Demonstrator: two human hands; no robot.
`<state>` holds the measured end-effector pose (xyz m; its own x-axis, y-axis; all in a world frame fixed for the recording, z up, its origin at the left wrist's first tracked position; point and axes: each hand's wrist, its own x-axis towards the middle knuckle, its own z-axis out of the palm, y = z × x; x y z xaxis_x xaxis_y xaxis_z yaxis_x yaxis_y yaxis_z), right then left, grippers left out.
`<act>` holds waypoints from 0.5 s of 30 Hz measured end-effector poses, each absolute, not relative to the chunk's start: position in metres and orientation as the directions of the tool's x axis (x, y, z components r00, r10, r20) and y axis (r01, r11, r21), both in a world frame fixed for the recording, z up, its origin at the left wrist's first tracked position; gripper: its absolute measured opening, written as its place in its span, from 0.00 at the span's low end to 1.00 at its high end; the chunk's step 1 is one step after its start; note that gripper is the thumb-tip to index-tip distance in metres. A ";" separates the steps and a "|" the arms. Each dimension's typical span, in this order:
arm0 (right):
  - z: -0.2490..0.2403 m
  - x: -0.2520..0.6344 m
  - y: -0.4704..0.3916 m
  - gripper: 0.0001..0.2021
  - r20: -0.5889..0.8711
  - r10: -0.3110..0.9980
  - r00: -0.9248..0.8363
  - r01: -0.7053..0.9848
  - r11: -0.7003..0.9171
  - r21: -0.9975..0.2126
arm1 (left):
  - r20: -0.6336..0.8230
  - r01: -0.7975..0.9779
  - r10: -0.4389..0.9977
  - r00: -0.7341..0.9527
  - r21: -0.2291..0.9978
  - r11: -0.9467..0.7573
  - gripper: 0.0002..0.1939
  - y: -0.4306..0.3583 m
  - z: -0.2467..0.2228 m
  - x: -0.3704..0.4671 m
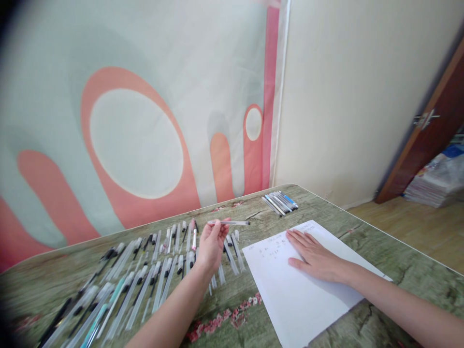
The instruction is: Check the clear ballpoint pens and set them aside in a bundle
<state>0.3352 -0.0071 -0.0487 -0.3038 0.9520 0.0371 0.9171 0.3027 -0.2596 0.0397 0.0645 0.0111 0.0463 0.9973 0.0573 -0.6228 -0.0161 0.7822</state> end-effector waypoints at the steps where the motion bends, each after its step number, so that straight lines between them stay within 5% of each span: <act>1: -0.045 0.330 -0.007 0.34 0.069 0.957 -0.281 0.910 0.288 -0.298 | 0.014 -0.671 0.995 0.101 0.739 0.058 0.05 0.062 0.011 0.043; 5: -0.025 0.287 -0.003 0.34 0.227 0.950 -0.214 0.764 0.308 -0.567 | -0.211 -0.762 0.938 0.274 0.547 0.346 0.02 0.047 0.007 0.057; 8: -0.013 0.242 0.002 0.31 0.208 0.956 -0.206 0.460 0.283 -0.842 | -0.262 -0.749 0.897 0.356 0.494 0.442 0.03 0.035 0.002 0.068; 11: -0.008 0.209 0.011 0.24 0.160 0.978 -0.134 0.147 0.180 -0.973 | -0.172 -0.693 0.899 0.402 0.585 0.422 0.03 0.028 -0.003 0.074; 15: -0.008 0.206 0.028 0.21 0.104 0.992 0.065 -0.115 0.111 -0.987 | -0.019 -0.512 0.919 0.394 0.826 0.237 0.10 0.024 -0.003 0.073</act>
<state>0.2058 0.0284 -0.0082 0.0646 0.9925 0.1041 -0.1151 0.1110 -0.9871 0.0734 0.0236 -0.0029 0.3943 0.9188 -0.0191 -0.5122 0.2369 0.8256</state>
